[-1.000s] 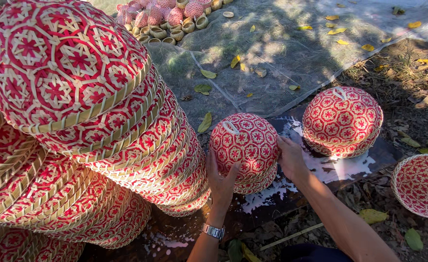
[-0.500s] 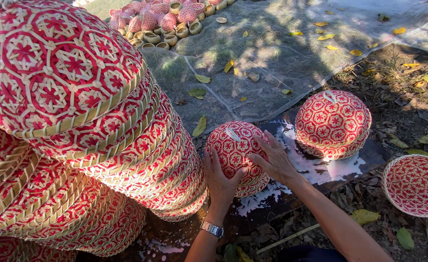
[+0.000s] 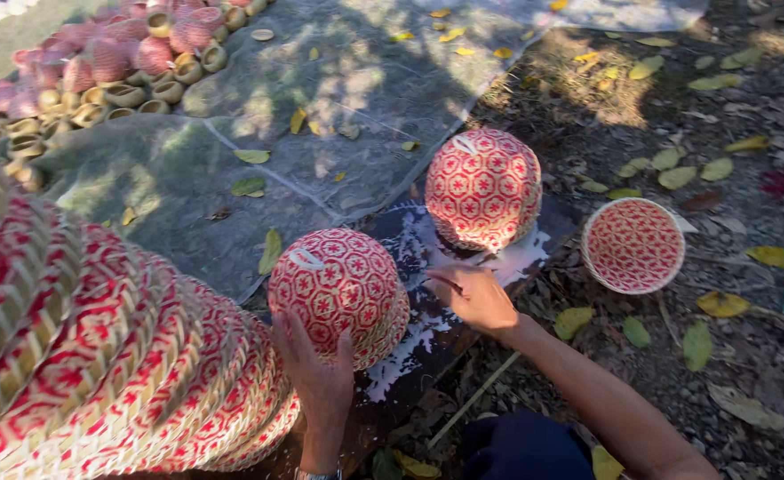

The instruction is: The person repeatedly picks up small woven baskets with red and beige patterns and stacks them into neat columns on a wooden table outdoors. The person handles the baskets one at a time, aligning them carefully to build tall stacks.

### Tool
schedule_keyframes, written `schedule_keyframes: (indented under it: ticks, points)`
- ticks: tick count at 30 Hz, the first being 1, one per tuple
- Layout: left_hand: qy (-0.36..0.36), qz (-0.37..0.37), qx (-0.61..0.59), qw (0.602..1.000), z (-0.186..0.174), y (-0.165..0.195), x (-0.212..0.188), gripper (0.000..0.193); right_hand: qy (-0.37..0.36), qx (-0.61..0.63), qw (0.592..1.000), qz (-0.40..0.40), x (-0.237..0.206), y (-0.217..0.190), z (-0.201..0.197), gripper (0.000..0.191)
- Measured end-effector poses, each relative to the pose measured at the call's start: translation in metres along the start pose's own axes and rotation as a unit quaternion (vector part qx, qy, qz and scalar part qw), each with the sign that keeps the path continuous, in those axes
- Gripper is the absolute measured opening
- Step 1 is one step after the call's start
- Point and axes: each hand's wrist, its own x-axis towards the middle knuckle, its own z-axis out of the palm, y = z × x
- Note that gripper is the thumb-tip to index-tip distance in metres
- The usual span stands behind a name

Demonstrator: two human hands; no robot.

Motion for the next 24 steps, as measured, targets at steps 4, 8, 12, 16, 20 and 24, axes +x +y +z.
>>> schedule_keyframes:
  ticks: [4, 8, 12, 16, 20, 24]
  points:
    - [0.054, 0.118, -0.004, 0.992, 0.015, 0.007, -0.050, 0.077, 0.210, 0.013, 0.959, 0.189, -0.073, 0.114, -0.064, 0.032]
    - [0.032, 0.193, 0.029, 0.980, 0.037, -0.003, -0.082, 0.067, 0.088, -0.261, 0.927, 0.253, -0.112, 0.214, -0.111, 0.051]
    - [0.065, 0.277, 0.094, 0.954, 0.065, -0.030, -0.089, 0.061, 0.008, -0.333, 0.893, 0.303, -0.107, 0.263, -0.125, 0.084]
    - [0.127, 0.306, 0.103, 0.938, 0.100, -0.069, -0.090, 0.051, 0.049, -0.313, 0.916, 0.245, -0.066, 0.287, -0.125, 0.098]
    - [0.070, 0.354, 0.155, 0.919, 0.119, -0.120, -0.096, 0.048, 0.028, -0.319, 0.901, 0.293, -0.031, 0.305, -0.115, 0.103]
    - [0.084, 0.400, 0.174, 0.896, 0.136, -0.148, -0.101, 0.044, 0.037, -0.279, 0.907, 0.314, -0.022, 0.317, -0.100, 0.116]
